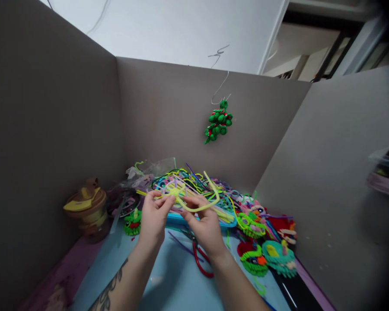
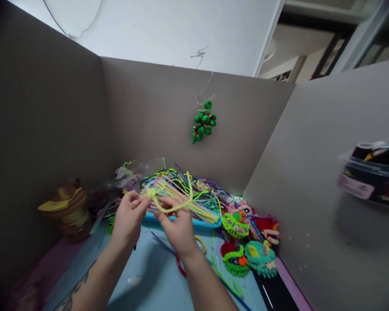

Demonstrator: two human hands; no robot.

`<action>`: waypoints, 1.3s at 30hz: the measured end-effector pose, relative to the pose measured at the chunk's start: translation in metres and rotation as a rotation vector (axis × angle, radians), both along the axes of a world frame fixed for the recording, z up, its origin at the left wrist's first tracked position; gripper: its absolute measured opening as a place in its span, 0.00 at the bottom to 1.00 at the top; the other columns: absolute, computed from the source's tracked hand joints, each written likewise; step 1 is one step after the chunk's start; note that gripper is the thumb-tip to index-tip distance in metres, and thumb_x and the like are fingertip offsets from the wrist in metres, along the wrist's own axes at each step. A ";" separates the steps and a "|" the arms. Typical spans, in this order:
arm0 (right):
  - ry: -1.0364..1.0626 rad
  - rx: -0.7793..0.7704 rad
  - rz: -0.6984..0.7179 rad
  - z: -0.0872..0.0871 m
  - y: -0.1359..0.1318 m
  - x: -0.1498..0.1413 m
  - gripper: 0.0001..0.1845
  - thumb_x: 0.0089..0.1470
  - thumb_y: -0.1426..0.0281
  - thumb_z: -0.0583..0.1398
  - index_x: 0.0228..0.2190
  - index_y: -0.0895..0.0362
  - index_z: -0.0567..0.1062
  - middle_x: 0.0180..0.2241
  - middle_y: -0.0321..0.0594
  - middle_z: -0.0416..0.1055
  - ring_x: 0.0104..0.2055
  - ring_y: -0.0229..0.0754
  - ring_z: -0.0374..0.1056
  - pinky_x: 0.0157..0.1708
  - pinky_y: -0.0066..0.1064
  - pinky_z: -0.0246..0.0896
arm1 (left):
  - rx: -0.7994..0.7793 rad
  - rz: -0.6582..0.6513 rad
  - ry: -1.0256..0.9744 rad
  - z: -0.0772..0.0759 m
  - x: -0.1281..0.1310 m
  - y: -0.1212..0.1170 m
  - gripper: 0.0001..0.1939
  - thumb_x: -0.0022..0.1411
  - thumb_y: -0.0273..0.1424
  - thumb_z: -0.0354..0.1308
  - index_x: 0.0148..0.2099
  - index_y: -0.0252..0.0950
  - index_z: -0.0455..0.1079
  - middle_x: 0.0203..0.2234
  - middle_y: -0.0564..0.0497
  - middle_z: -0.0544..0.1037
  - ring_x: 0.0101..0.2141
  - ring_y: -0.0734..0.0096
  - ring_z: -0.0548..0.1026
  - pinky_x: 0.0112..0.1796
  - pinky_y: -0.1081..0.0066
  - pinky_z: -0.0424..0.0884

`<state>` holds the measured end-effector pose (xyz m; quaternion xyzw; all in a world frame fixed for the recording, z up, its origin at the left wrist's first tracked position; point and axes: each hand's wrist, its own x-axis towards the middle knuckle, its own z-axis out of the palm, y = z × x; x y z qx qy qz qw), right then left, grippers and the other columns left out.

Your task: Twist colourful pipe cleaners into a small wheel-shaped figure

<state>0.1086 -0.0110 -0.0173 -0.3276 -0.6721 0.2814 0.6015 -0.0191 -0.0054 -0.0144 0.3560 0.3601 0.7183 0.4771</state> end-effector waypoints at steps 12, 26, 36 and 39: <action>-0.157 0.253 -0.155 0.005 -0.005 0.002 0.04 0.50 0.72 0.60 0.29 0.53 0.75 0.29 0.38 0.70 0.36 0.42 0.65 0.40 0.36 0.61 | 0.029 -0.062 0.088 0.002 0.007 -0.006 0.21 0.46 0.29 0.64 0.34 0.39 0.52 0.21 0.59 0.73 0.22 0.76 0.72 0.29 0.77 0.65; -0.031 -0.014 -0.143 0.013 0.006 0.022 0.07 0.48 0.67 0.61 0.22 0.56 0.73 0.43 0.41 0.61 0.51 0.45 0.57 0.51 0.37 0.51 | 0.055 -0.275 0.158 0.007 0.009 -0.015 0.21 0.46 0.29 0.65 0.32 0.39 0.52 0.18 0.61 0.71 0.20 0.80 0.67 0.25 0.81 0.59; -0.057 -0.117 -0.096 0.008 0.018 0.030 0.12 0.53 0.62 0.57 0.25 0.57 0.72 0.48 0.46 0.60 0.54 0.48 0.55 0.52 0.39 0.53 | -0.006 -0.119 0.223 0.003 0.008 -0.006 0.17 0.47 0.35 0.65 0.35 0.38 0.60 0.21 0.58 0.70 0.22 0.79 0.67 0.26 0.79 0.61; -0.030 -0.112 -0.102 0.006 0.021 0.029 0.13 0.54 0.61 0.56 0.27 0.57 0.73 0.47 0.45 0.61 0.54 0.47 0.56 0.51 0.38 0.55 | 0.021 -0.078 0.297 0.001 0.010 -0.006 0.15 0.46 0.33 0.66 0.32 0.36 0.62 0.22 0.57 0.69 0.24 0.77 0.68 0.27 0.78 0.63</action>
